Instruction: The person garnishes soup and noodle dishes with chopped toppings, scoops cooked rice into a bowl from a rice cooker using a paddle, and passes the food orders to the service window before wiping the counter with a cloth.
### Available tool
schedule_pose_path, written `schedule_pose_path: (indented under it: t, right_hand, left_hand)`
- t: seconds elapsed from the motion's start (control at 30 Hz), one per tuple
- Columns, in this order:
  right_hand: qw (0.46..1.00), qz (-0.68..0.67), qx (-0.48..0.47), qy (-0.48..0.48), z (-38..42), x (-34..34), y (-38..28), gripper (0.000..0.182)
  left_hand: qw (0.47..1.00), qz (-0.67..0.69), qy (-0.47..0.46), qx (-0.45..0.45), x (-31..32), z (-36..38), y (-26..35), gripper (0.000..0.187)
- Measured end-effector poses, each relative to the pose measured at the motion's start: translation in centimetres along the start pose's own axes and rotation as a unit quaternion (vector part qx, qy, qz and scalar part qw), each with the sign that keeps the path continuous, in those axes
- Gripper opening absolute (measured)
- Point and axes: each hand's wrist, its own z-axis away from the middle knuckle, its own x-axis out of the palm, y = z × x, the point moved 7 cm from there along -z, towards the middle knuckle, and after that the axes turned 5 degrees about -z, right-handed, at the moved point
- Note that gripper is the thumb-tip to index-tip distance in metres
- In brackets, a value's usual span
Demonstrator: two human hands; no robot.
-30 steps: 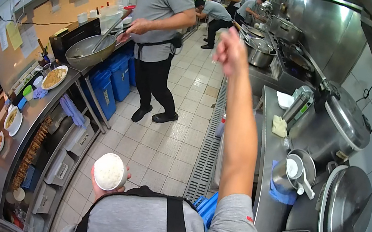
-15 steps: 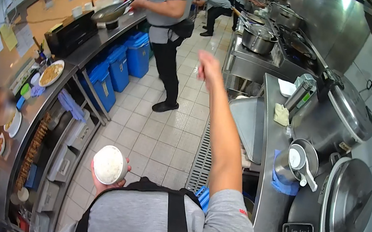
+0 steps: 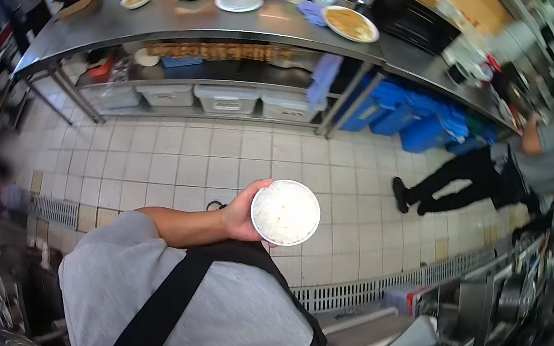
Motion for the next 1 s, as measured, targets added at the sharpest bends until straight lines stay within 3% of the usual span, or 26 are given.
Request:
schedule_pose_path:
  t: [0.1,0.2,0.27,0.43,0.5,0.57,0.63,0.73,0.9,1.0]
  right_hand:
    - [1.000,0.013,0.007,0.022,-2.5,-3.4,-3.6,0.025]
    - [0.999,0.026,-0.011,0.041,-6.1,-5.0,-9.1,0.026]
    - [0.998,0.038,-0.031,0.048,-8.7,-5.3,-12.5,0.028]
    - [0.977,0.102,-0.185,0.016,-16.5,-1.5,-23.9,0.033]
    - [0.960,0.117,-0.254,-0.008,-19.5,0.7,-30.6,0.036]
    - [0.975,0.125,-0.169,-0.078,-18.8,4.2,-41.6,0.038]
    - [0.945,0.195,-0.222,-0.141,-17.3,7.0,-51.8,0.036]
    - [0.903,0.222,-0.338,-0.144,-15.6,9.8,-64.2,0.033]
    - [0.843,0.150,-0.475,-0.205,-13.5,12.1,-80.6,0.028]
    - [0.835,0.145,-0.485,-0.214,-12.4,12.2,-88.4,0.026]
  left_hand:
    - [0.996,-0.001,0.015,0.085,-2.4,2.1,4.9,0.058]
    - [0.976,0.004,0.124,0.182,-5.4,5.1,10.8,0.060]
    - [0.969,-0.017,0.115,0.216,-6.7,7.3,14.3,0.063]
    - [0.931,-0.022,0.169,0.323,-9.3,13.6,21.9,0.065]
    - [0.910,0.001,0.201,0.362,-10.3,15.4,23.8,0.065]
    - [0.888,0.022,0.228,0.399,-11.5,17.0,25.6,0.064]
    - [0.864,0.040,0.249,0.436,-12.9,18.0,27.4,0.061]
    - [0.837,0.026,0.289,0.464,-14.8,18.8,30.8,0.062]
    - [0.824,-0.008,0.284,0.491,-16.6,18.4,39.1,0.060]
    - [0.818,-0.012,0.262,0.512,-17.6,17.7,45.3,0.061]
